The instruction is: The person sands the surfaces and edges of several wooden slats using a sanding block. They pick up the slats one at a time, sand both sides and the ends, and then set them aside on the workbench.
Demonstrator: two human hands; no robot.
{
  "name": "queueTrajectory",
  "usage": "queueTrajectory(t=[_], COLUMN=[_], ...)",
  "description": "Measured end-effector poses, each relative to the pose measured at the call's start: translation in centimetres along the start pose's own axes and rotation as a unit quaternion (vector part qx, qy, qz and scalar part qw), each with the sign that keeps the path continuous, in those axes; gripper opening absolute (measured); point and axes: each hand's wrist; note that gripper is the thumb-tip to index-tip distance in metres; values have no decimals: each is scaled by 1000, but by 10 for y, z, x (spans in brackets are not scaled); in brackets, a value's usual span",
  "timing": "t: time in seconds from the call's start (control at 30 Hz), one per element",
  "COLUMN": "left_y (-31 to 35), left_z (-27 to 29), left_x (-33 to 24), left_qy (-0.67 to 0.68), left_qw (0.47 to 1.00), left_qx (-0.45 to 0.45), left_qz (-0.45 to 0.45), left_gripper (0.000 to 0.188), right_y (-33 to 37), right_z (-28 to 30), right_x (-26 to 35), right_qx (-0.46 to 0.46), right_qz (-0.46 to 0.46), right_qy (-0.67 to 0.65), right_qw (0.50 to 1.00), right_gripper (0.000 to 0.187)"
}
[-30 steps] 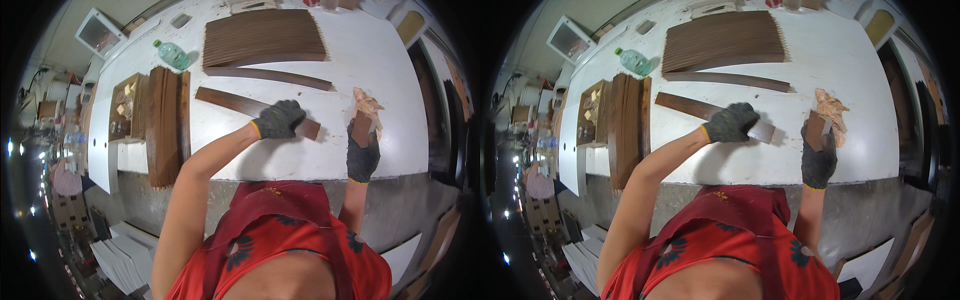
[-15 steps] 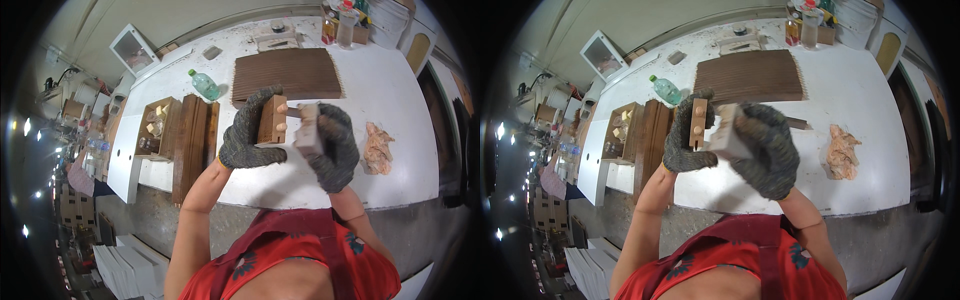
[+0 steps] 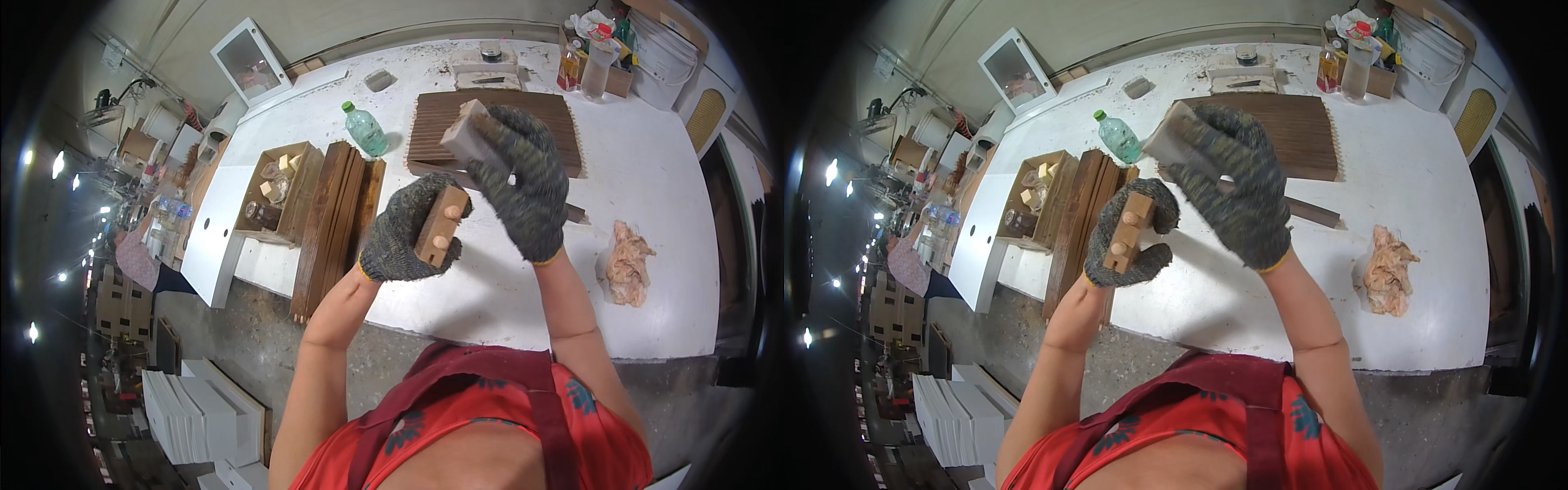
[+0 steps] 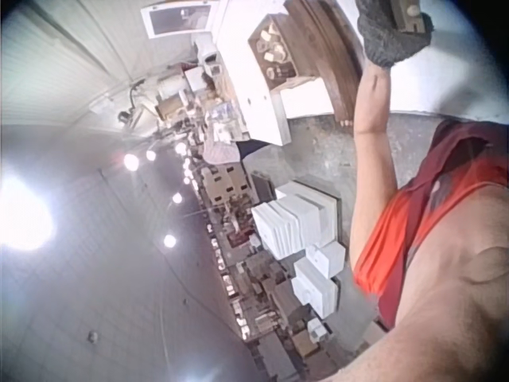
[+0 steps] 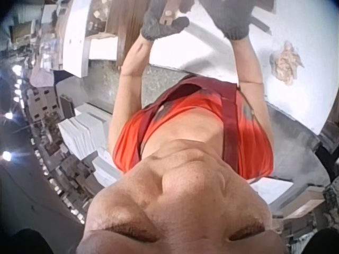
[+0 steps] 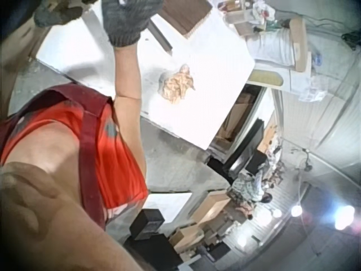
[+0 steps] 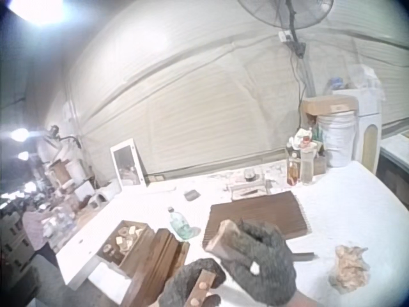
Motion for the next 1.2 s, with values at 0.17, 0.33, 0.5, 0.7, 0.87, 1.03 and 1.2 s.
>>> queueTrajectory(t=[0.17, 0.33, 0.5, 0.7, 0.87, 1.03, 1.2], left_y=[2, 24, 27, 11, 9, 11, 15], left_z=[4, -1, -4, 1, 4, 13, 31], left_x=[-8, 36, 33, -5, -6, 1, 19], left_qy=[24, 90, 77, -14, -13, 48, 264], left_qw=[996, 987, 990, 999, 999, 993, 959], left_qx=[-15, -80, -69, -35, -39, -70, -88], left_qz=[84, 110, 96, -14, 14, 86, 55], left_gripper=[58, 71, 77, 72, 77, 81, 99], right_y=[18, 21, 34, 45, 50, 47, 56], right_z=[8, 8, 15, 22, 22, 25, 28], right_x=[10, 29, 41, 43, 53, 58, 45], right_qx=[11, 51, 49, 70, 102, 263, 158], right_qz=[-127, 37, 43, 53, 157, 136, -67], right_qy=[-327, -136, -32, -20, -15, -185, -348], right_qw=[937, 989, 997, 996, 982, 937, 922], right_gripper=[50, 60, 60, 55, 48, 52, 51])
Point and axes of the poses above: each hand's wrist, its own y-axis away from the middle knuckle, its own z-axis out of the back of the hand, x = y × z, and after that the axes turned 8 degrees about y, right-handed
